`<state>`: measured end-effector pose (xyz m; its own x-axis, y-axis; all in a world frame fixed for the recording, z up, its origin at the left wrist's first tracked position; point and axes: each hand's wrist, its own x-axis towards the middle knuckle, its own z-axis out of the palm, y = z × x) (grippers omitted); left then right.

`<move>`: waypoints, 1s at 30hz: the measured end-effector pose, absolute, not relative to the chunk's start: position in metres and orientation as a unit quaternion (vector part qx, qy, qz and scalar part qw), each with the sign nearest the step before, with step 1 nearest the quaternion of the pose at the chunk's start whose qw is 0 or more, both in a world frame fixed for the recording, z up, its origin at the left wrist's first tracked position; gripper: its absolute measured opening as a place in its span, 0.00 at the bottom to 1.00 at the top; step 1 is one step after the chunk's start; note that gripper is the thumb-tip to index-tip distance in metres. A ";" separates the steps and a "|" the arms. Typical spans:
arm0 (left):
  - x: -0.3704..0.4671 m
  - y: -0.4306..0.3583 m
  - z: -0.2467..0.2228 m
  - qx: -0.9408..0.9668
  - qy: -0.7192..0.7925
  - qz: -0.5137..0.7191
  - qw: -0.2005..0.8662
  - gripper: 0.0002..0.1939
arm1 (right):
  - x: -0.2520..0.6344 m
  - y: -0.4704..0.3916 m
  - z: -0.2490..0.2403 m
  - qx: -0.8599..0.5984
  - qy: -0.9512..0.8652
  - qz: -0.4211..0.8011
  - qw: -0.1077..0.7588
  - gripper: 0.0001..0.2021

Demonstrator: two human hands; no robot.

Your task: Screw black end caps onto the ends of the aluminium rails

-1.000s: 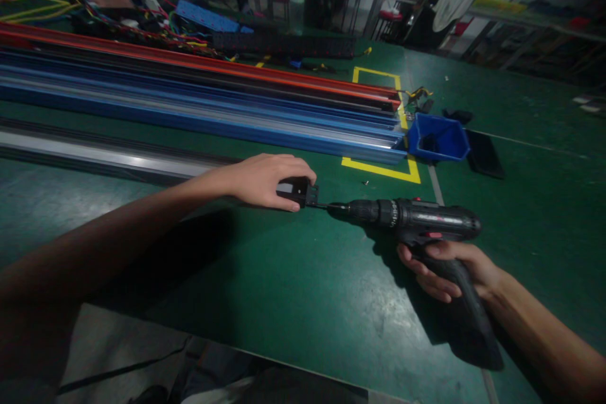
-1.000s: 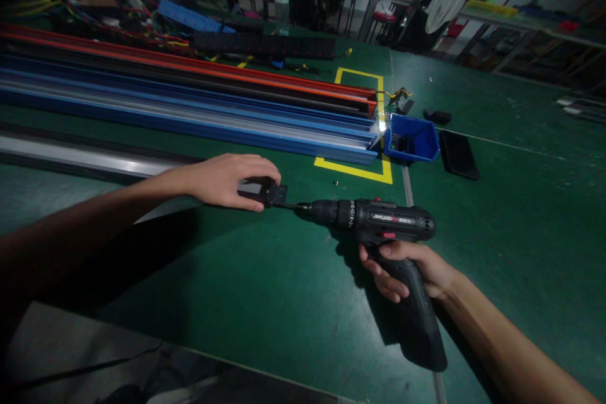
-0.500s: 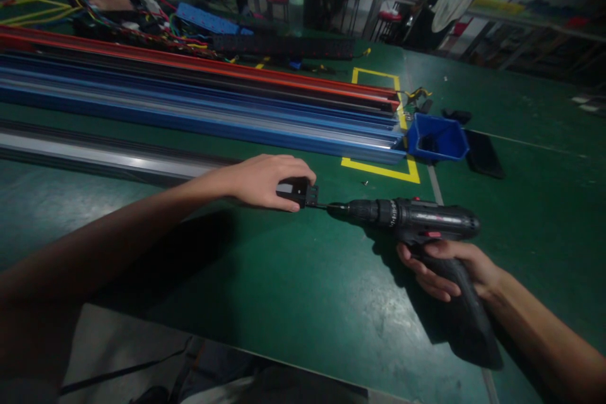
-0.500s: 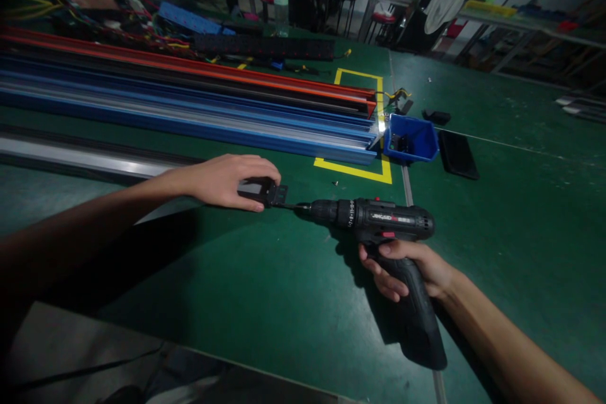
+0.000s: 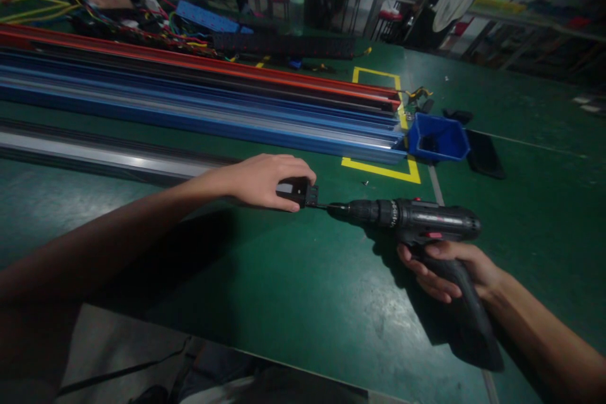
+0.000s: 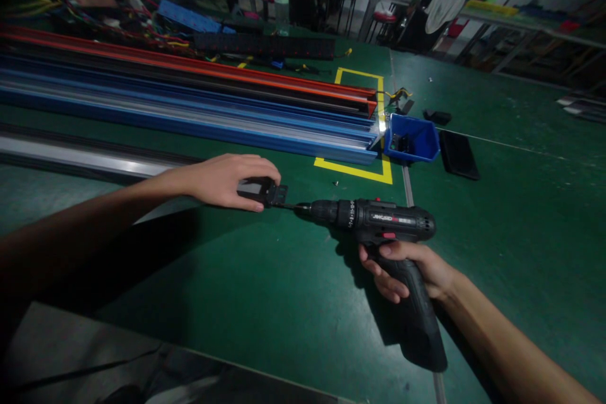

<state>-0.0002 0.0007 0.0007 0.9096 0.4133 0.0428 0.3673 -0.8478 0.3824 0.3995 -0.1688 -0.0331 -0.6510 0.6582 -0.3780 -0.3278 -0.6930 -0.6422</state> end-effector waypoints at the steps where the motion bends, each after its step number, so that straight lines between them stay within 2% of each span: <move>1: 0.000 0.001 0.001 0.959 0.204 0.062 0.186 0.24 | 0.400 -0.169 -0.033 -0.305 -0.271 0.868 0.284 0.13; 30: 0.000 0.002 -0.001 0.960 0.201 0.063 0.184 0.24 | 0.403 -0.170 -0.037 -0.292 -0.241 0.881 0.284 0.13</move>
<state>-0.0001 0.0017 -0.0011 0.9113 0.4089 0.0480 0.3623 -0.8518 0.3783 0.4033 -0.1702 -0.0373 -0.6680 0.6410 -0.3780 -0.3593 -0.7226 -0.5905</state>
